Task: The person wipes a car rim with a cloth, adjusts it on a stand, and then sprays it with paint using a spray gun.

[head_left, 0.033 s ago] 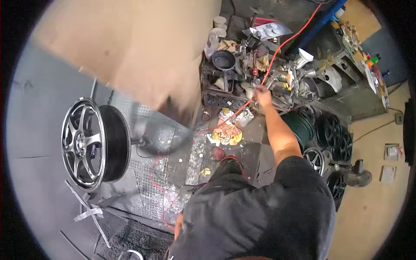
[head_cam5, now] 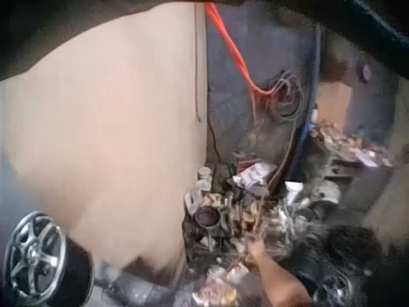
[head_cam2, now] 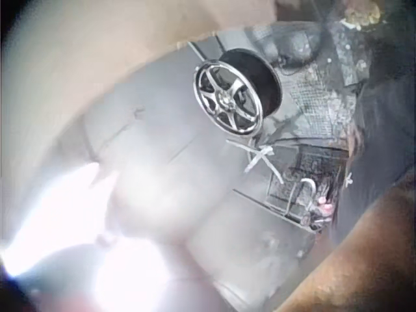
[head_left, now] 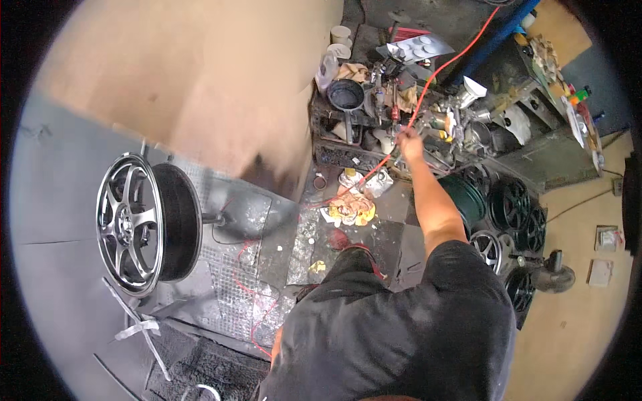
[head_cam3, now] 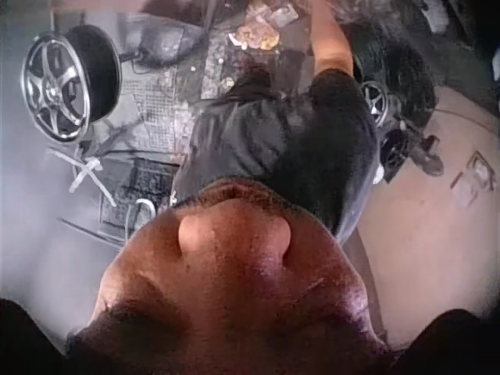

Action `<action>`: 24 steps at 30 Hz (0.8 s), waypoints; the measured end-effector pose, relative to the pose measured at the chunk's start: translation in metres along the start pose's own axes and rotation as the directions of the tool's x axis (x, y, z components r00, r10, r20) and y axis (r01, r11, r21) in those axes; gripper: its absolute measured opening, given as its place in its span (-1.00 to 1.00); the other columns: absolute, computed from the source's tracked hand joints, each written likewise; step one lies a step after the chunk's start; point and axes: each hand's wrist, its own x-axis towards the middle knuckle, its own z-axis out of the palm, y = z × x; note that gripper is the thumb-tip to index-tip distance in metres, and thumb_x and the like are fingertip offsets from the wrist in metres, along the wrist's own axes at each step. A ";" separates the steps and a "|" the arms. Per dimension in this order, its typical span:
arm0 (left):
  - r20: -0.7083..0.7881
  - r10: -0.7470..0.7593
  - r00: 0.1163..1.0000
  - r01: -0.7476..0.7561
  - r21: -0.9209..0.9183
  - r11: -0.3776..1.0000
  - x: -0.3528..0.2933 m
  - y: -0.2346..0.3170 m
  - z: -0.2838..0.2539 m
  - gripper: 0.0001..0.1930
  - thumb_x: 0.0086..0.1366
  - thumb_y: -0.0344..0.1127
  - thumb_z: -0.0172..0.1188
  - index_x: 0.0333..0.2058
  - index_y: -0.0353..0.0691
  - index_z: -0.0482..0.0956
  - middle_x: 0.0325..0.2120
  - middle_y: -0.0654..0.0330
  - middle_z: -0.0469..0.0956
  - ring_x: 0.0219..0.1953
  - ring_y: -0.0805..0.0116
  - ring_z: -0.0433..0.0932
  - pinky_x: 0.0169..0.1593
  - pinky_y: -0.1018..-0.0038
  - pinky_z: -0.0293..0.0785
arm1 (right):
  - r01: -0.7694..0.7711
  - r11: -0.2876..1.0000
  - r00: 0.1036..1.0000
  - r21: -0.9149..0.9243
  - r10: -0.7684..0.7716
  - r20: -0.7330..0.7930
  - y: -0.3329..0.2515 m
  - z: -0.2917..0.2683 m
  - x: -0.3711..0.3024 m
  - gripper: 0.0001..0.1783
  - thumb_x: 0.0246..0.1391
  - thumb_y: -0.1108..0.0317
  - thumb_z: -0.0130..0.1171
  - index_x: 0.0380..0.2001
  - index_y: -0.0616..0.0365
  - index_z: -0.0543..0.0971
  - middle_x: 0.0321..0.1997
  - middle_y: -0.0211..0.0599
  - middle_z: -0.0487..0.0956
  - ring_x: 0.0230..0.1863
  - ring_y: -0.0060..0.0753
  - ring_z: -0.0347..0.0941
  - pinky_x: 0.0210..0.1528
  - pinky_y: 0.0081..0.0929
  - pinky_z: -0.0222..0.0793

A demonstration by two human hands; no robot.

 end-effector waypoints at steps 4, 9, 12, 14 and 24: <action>0.088 0.225 0.970 -0.235 0.134 0.963 -0.033 0.163 0.012 -0.68 0.46 -0.26 0.06 0.09 -0.27 0.47 -0.09 0.10 0.62 -0.19 0.27 0.62 -0.20 0.37 0.51 | 0.131 0.990 0.990 0.051 -0.128 -0.056 -0.024 0.010 0.083 -0.61 0.26 0.43 0.08 0.12 0.35 0.47 -0.15 -0.18 0.66 -0.31 -0.43 0.60 -0.33 -0.51 0.51; -0.140 0.024 0.990 -0.050 -0.185 0.981 -0.027 0.144 -0.027 -0.65 0.44 -0.32 0.08 0.13 -0.32 0.48 -0.03 0.07 0.62 -0.13 0.32 0.61 -0.03 0.41 0.51 | 0.247 0.966 0.969 -0.071 -0.244 0.037 -0.021 0.067 0.191 -0.59 0.27 0.35 0.14 0.13 0.30 0.48 -0.13 -0.22 0.66 -0.26 -0.44 0.61 -0.30 -0.51 0.49; -0.202 -0.035 0.979 0.042 0.033 0.999 -0.033 0.121 -0.039 -0.68 0.42 -0.35 0.12 0.09 -0.34 0.52 -0.09 0.05 0.64 -0.14 0.32 0.62 -0.02 0.41 0.52 | 0.182 0.967 0.981 -0.178 -0.167 0.095 -0.032 0.099 0.239 -0.50 0.25 0.17 0.22 0.14 0.25 0.50 -0.09 -0.19 0.67 -0.11 -0.33 0.61 -0.13 -0.41 0.49; -0.244 -0.162 0.956 0.156 -0.046 0.987 -0.069 0.099 -0.024 -0.67 0.36 -0.34 0.17 0.05 -0.36 0.56 -0.17 0.06 0.68 -0.12 0.29 0.63 -0.01 0.39 0.50 | 0.363 0.827 0.932 -0.429 -0.319 0.173 -0.046 0.146 0.241 -0.38 0.24 -0.01 0.20 0.16 0.27 0.50 -0.03 -0.10 0.66 -0.04 -0.17 0.59 0.03 -0.34 0.46; -0.014 -0.196 0.980 0.192 0.278 0.941 -0.054 0.059 0.018 -0.54 0.31 -0.03 0.25 0.01 -0.29 0.59 -0.19 -0.07 0.69 -0.10 0.08 0.69 -0.03 0.28 0.54 | 0.235 0.903 0.889 -0.360 -0.050 0.455 -0.070 0.202 0.267 -0.15 0.31 -0.31 -0.22 0.22 0.29 0.47 0.32 0.23 0.40 0.41 0.15 0.24 0.46 -0.19 0.04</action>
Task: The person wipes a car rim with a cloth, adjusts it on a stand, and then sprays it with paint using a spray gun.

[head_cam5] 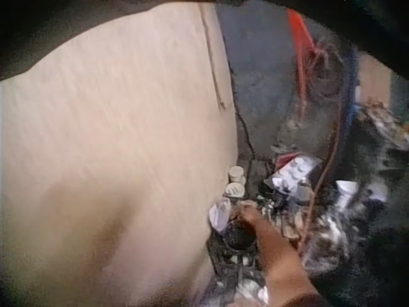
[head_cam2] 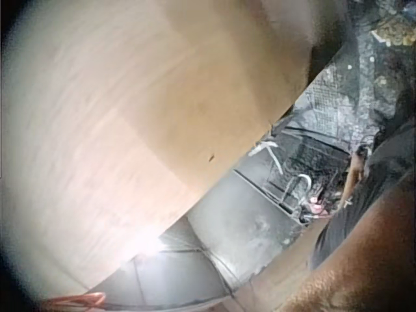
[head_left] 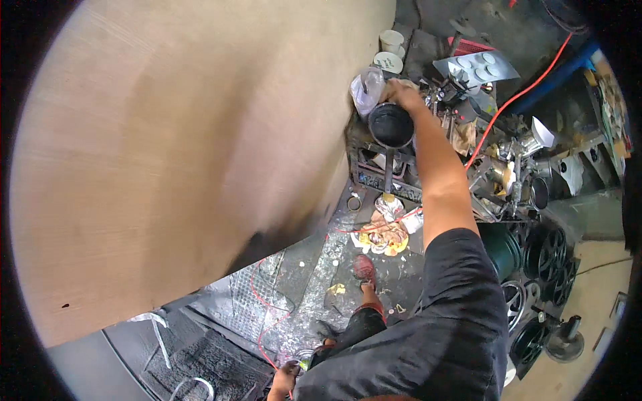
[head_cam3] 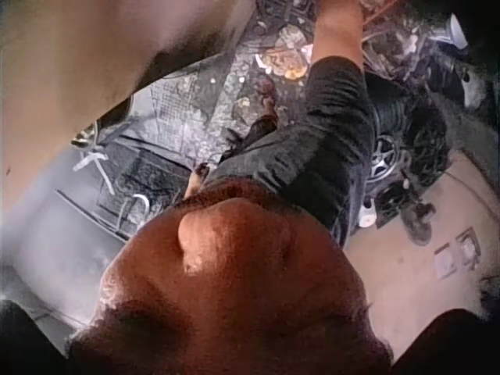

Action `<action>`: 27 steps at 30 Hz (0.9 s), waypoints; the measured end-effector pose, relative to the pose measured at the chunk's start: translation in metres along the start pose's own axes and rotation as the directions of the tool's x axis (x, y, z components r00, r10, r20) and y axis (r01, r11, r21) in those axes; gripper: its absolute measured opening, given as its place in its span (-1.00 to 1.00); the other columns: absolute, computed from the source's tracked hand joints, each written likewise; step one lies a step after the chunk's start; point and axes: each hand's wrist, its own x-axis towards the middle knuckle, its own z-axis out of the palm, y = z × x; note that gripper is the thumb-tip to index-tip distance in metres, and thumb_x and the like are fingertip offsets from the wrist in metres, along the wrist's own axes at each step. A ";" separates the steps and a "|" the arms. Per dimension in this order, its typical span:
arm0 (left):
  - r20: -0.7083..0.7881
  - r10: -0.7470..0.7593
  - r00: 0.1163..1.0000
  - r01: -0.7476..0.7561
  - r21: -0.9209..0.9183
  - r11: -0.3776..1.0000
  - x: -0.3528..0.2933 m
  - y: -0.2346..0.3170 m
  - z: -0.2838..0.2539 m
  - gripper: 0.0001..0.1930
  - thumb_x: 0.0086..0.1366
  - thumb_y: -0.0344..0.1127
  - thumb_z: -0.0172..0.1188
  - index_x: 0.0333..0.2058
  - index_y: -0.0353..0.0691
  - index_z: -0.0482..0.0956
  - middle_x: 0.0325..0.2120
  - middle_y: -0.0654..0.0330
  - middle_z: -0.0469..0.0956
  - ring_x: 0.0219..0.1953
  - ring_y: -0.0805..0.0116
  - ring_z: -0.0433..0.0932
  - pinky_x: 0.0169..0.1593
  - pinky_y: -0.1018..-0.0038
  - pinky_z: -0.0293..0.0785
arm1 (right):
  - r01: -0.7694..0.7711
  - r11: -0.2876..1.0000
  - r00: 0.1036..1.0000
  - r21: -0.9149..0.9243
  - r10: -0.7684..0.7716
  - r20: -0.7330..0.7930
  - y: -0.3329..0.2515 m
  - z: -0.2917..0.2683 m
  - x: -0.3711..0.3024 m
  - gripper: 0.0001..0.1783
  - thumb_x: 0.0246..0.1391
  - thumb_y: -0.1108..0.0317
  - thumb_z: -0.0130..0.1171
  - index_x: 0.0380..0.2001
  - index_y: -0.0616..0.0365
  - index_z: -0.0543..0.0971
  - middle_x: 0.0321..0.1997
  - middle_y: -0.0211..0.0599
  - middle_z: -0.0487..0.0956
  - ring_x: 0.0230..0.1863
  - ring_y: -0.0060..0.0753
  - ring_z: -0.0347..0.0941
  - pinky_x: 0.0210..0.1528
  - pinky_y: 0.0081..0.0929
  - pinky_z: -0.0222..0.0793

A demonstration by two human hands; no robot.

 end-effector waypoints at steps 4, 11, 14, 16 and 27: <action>-0.023 0.064 0.998 -0.065 -0.048 0.997 0.023 0.035 -0.020 -0.56 0.34 -0.05 0.22 0.01 -0.28 0.59 -0.22 -0.10 0.69 -0.11 0.04 0.68 -0.04 0.26 0.54 | 0.252 0.961 0.884 -0.117 -0.278 -0.376 -0.050 0.009 -0.025 -0.34 0.31 -0.08 -0.02 0.12 0.35 0.53 0.20 0.28 0.48 0.30 0.18 0.35 0.34 -0.15 0.23; -0.248 0.270 0.930 -0.283 -0.017 0.959 0.006 0.076 -0.055 -0.63 0.37 -0.23 0.20 0.05 -0.34 0.57 -0.16 -0.02 0.69 -0.09 0.25 0.66 0.02 0.38 0.53 | 0.408 0.897 0.531 0.171 -0.081 -0.843 -0.148 0.008 -0.290 -0.63 0.20 0.30 0.25 -0.05 0.34 0.50 -0.06 -0.01 0.54 0.03 -0.25 0.43 0.18 -0.32 0.29; -0.232 0.367 0.901 -0.417 -0.223 0.881 -0.009 0.117 -0.062 -0.62 0.34 -0.33 0.21 0.08 -0.37 0.53 -0.04 -0.04 0.64 0.02 0.20 0.62 0.07 0.36 0.50 | 0.424 0.892 0.604 0.155 -0.152 -0.782 -0.116 0.064 -0.410 -0.64 0.21 0.37 0.16 0.00 0.35 0.40 -0.10 -0.07 0.50 0.01 -0.17 0.44 0.17 -0.24 0.30; -0.234 0.481 0.845 -0.523 -0.171 0.835 -0.020 0.136 -0.060 -0.54 0.29 -0.34 0.26 0.14 -0.38 0.47 -0.02 -0.05 0.61 0.06 0.18 0.59 0.10 0.32 0.49 | 0.001 1.000 0.984 0.023 0.003 -0.180 -0.025 0.158 -0.487 -0.72 0.09 0.37 0.18 -0.16 0.31 0.49 -0.19 -0.02 0.56 -0.12 -0.12 0.48 -0.03 -0.26 0.39; -0.120 0.654 0.746 -0.519 -0.721 0.459 -0.065 0.052 -0.046 -0.67 0.50 -0.23 0.07 0.07 -0.35 0.53 -0.10 0.26 0.63 -0.12 0.53 0.53 0.00 0.49 0.48 | -0.119 0.894 0.808 0.432 -0.166 0.565 -0.154 0.264 -0.697 -0.81 0.26 0.34 0.22 -0.15 0.20 0.53 -0.36 -0.41 0.60 -0.36 -0.62 0.47 -0.29 -0.52 0.41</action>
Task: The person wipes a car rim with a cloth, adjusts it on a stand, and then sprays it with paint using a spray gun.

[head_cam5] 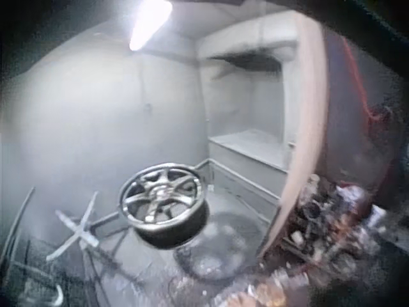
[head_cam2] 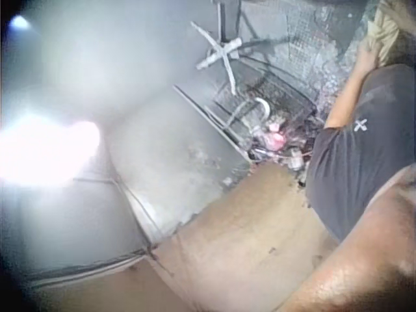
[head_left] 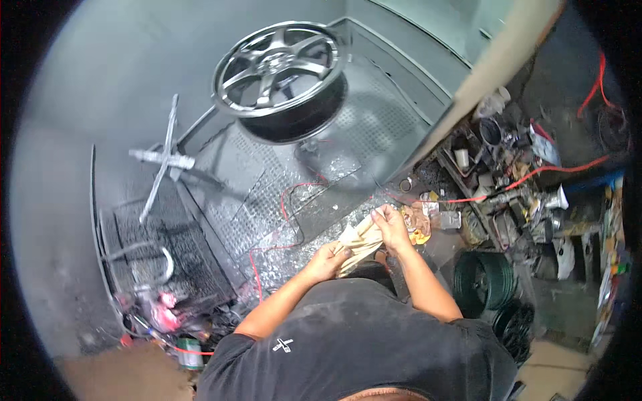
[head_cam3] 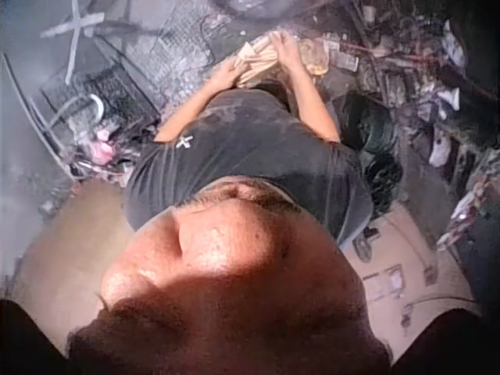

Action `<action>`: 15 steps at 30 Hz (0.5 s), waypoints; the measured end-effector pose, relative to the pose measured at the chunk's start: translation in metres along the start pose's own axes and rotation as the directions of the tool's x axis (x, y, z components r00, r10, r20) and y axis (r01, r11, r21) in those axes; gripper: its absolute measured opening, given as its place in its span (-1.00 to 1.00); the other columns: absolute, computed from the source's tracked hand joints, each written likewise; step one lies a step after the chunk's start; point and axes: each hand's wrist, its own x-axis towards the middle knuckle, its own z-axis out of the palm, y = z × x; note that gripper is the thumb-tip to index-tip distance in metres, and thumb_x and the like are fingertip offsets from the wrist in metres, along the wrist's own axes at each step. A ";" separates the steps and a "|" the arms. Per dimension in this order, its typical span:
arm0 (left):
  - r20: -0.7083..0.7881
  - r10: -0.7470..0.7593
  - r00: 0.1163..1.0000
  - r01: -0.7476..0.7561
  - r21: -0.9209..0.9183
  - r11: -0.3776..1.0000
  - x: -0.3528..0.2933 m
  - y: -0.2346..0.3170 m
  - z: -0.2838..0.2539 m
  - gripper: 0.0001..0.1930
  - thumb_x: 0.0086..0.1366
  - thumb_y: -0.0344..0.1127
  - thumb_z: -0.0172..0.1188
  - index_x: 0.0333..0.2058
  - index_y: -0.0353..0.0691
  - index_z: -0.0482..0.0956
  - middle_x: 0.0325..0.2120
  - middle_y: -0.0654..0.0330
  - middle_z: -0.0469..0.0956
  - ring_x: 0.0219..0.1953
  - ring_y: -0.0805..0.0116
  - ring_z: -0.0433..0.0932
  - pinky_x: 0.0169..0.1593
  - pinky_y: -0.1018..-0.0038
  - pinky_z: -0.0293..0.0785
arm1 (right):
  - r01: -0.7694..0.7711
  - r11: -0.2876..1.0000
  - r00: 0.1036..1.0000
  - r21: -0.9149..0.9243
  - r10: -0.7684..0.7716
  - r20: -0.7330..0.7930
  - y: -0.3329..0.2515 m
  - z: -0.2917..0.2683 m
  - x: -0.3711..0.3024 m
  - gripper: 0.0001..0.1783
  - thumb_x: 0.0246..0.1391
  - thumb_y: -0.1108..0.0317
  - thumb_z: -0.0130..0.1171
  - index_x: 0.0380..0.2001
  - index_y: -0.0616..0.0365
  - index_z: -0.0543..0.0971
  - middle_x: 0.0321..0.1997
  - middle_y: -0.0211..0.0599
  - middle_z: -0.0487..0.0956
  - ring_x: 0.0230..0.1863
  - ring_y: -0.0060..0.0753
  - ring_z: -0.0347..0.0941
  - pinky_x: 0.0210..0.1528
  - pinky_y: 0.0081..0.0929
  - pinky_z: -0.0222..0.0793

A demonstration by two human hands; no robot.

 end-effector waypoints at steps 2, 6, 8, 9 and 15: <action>-0.033 0.122 0.992 -0.122 -0.011 0.992 -0.028 0.017 -0.014 -0.67 0.53 -0.27 -0.02 0.10 -0.34 0.52 -0.11 0.25 0.63 -0.08 0.51 0.54 0.04 0.49 0.47 | 0.108 0.982 0.994 -0.158 -0.103 0.037 0.012 0.019 0.006 -0.75 0.24 0.34 0.25 -0.09 0.19 0.50 -0.36 -0.39 0.60 -0.38 -0.63 0.45 -0.31 -0.51 0.39; -0.105 0.260 0.960 -0.280 -0.369 0.886 -0.052 -0.005 -0.055 -0.48 0.49 -0.09 0.09 0.27 -0.28 0.33 0.07 0.20 0.53 0.06 0.41 0.52 0.14 0.41 0.45 | 0.019 0.934 0.971 -0.358 0.068 0.227 0.010 0.078 -0.010 -0.74 0.21 0.37 0.23 -0.04 0.10 0.52 -0.37 -0.29 0.62 -0.37 -0.50 0.52 -0.30 -0.46 0.45; -0.159 0.271 0.949 -0.312 -0.363 0.878 -0.052 -0.001 -0.067 -0.49 0.48 -0.12 0.12 0.25 -0.30 0.34 0.07 0.20 0.54 0.07 0.40 0.52 0.15 0.40 0.46 | 0.181 0.883 0.926 -0.432 -0.005 0.377 0.025 0.098 -0.016 -0.64 0.16 0.39 0.23 0.03 0.12 0.52 -0.33 -0.17 0.65 -0.26 -0.18 0.61 -0.17 -0.34 0.50; -0.226 0.300 0.927 -0.365 -0.349 0.863 -0.050 -0.007 -0.069 -0.49 0.47 -0.14 0.14 0.24 -0.31 0.35 0.05 0.21 0.55 0.06 0.41 0.53 0.15 0.40 0.46 | 0.315 0.798 0.881 -0.514 -0.045 0.470 0.005 0.115 -0.026 -0.59 0.13 0.40 0.23 0.07 0.14 0.50 -0.31 -0.11 0.67 -0.20 0.01 0.63 -0.08 -0.27 0.51; -0.419 0.299 0.857 -0.411 -0.206 0.888 -0.001 0.032 -0.068 -0.62 0.41 -0.32 0.19 0.13 -0.35 0.45 -0.04 0.23 0.59 -0.03 0.48 0.54 0.08 0.46 0.48 | 0.403 0.650 0.725 -0.645 0.204 0.658 0.010 0.099 0.011 -0.59 0.08 0.29 0.25 0.01 0.17 0.58 0.02 0.16 0.57 0.21 0.14 0.41 0.16 -0.13 0.37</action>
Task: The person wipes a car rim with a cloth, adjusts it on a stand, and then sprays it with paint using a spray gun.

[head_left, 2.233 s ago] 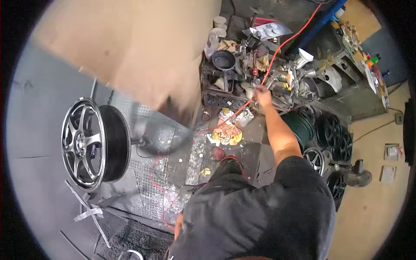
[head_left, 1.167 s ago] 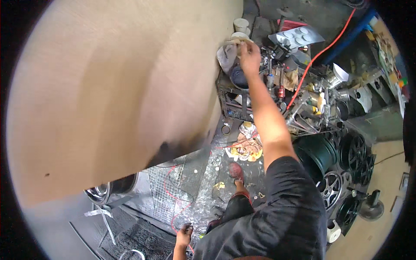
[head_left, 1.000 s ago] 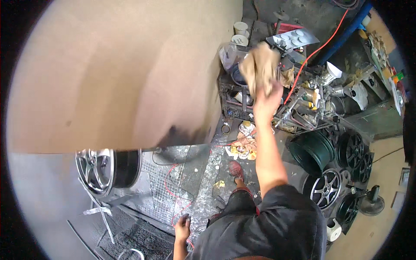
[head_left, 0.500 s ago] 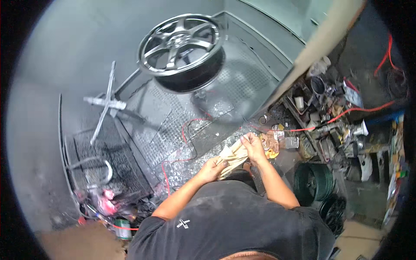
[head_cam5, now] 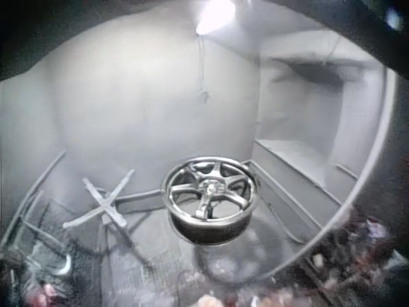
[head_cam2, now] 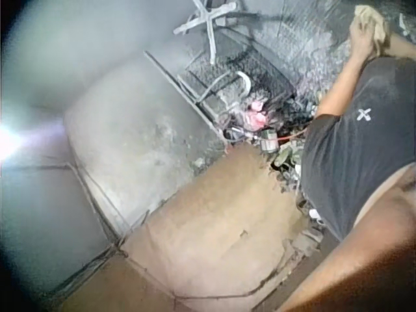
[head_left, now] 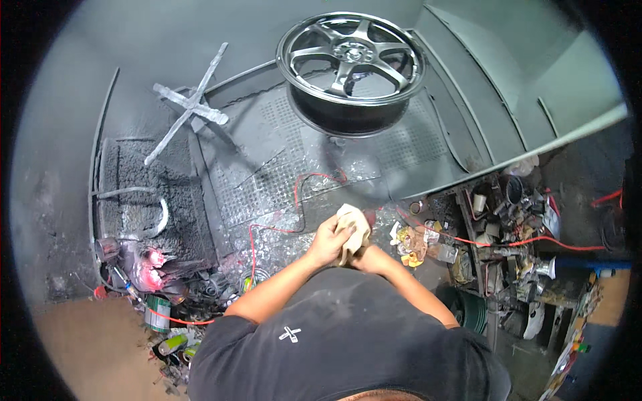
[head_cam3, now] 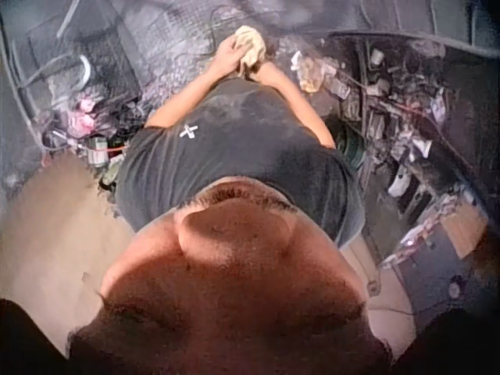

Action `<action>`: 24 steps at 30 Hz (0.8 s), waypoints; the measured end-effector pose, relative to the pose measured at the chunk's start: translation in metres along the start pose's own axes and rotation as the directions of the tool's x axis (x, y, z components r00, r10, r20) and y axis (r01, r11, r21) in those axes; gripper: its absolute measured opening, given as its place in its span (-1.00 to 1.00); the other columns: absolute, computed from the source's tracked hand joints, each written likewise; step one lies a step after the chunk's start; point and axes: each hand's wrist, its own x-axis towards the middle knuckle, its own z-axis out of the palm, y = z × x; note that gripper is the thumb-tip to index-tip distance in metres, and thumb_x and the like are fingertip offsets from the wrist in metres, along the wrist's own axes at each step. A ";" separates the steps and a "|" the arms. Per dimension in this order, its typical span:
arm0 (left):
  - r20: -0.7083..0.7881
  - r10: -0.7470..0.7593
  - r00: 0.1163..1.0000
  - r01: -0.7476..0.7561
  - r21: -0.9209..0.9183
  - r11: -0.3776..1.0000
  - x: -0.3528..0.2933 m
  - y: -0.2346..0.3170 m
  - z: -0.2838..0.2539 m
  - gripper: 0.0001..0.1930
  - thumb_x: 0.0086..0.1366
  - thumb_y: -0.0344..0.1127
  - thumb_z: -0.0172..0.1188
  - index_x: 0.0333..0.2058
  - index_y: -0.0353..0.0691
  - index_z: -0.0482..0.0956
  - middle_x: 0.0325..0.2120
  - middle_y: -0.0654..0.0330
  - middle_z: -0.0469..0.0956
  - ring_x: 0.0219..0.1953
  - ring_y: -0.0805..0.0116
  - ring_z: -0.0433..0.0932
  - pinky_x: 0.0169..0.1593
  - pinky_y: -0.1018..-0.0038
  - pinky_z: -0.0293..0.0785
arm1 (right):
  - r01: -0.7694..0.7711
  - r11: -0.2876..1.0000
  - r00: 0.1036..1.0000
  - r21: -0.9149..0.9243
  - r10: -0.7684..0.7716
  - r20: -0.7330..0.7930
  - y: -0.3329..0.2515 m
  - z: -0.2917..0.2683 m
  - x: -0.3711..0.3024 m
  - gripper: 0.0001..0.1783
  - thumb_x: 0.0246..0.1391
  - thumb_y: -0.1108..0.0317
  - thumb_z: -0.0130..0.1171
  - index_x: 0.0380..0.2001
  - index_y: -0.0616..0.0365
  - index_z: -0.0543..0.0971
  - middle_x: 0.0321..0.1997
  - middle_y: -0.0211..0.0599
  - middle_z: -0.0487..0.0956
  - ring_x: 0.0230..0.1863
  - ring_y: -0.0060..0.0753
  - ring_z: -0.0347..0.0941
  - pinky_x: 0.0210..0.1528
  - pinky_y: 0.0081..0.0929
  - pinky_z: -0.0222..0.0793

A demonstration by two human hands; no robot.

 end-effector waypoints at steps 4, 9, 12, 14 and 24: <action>-0.052 0.419 0.907 -0.328 0.538 0.777 0.083 0.056 -0.026 -0.73 0.23 -0.47 0.18 -0.07 -0.28 0.58 -0.22 0.15 0.59 -0.11 0.23 0.59 0.02 0.32 0.48 | -0.137 0.959 0.976 0.248 0.173 -0.130 0.017 -0.083 0.018 -0.64 0.14 0.27 0.29 -0.04 0.21 0.59 -0.24 -0.10 0.69 -0.22 -0.17 0.67 -0.15 -0.28 0.54; 0.202 0.530 0.823 -0.274 0.960 0.060 0.194 0.194 -0.099 -0.76 0.16 -0.39 0.24 -0.16 -0.16 0.66 -0.12 0.02 0.53 -0.06 -0.04 0.52 0.03 0.17 0.49 | -0.007 0.946 0.909 0.325 0.141 -0.392 0.045 -0.188 0.051 -0.80 0.20 0.40 0.25 -0.12 0.22 0.60 -0.34 -0.39 0.63 -0.31 -0.59 0.51 -0.22 -0.53 0.48; 0.292 0.501 0.814 -0.262 0.956 -0.132 0.256 0.206 -0.123 -0.76 0.33 -0.19 0.16 -0.12 -0.12 0.66 -0.19 0.11 0.53 -0.07 0.03 0.50 0.03 0.12 0.40 | 0.172 0.930 0.803 0.323 0.058 -0.593 0.043 -0.247 0.093 -0.82 0.20 0.39 0.24 -0.15 0.21 0.61 -0.39 -0.43 0.59 -0.37 -0.61 0.43 -0.24 -0.58 0.42; 0.252 0.360 0.898 -0.161 0.951 -0.264 0.281 0.190 -0.088 -0.75 0.38 -0.10 0.09 -0.12 -0.07 0.60 -0.25 0.16 0.50 -0.13 0.08 0.48 -0.04 0.11 0.33 | 0.216 0.963 0.698 0.160 -0.038 -0.715 0.005 -0.289 0.118 -0.84 0.18 0.40 0.26 -0.20 0.23 0.62 -0.39 -0.39 0.59 -0.38 -0.57 0.45 -0.25 -0.53 0.42; 0.227 0.412 0.883 -0.125 0.958 -0.260 0.292 0.180 -0.118 -0.77 0.19 -0.18 0.21 -0.22 -0.11 0.59 -0.16 0.21 0.51 0.03 0.14 0.42 0.11 0.09 0.19 | 0.115 0.881 0.446 -0.459 -0.459 -0.768 -0.034 -0.319 0.240 -0.76 0.09 0.03 0.30 -0.33 -0.07 0.65 -0.38 -0.53 0.59 -0.22 -0.33 0.48 0.00 -0.27 0.24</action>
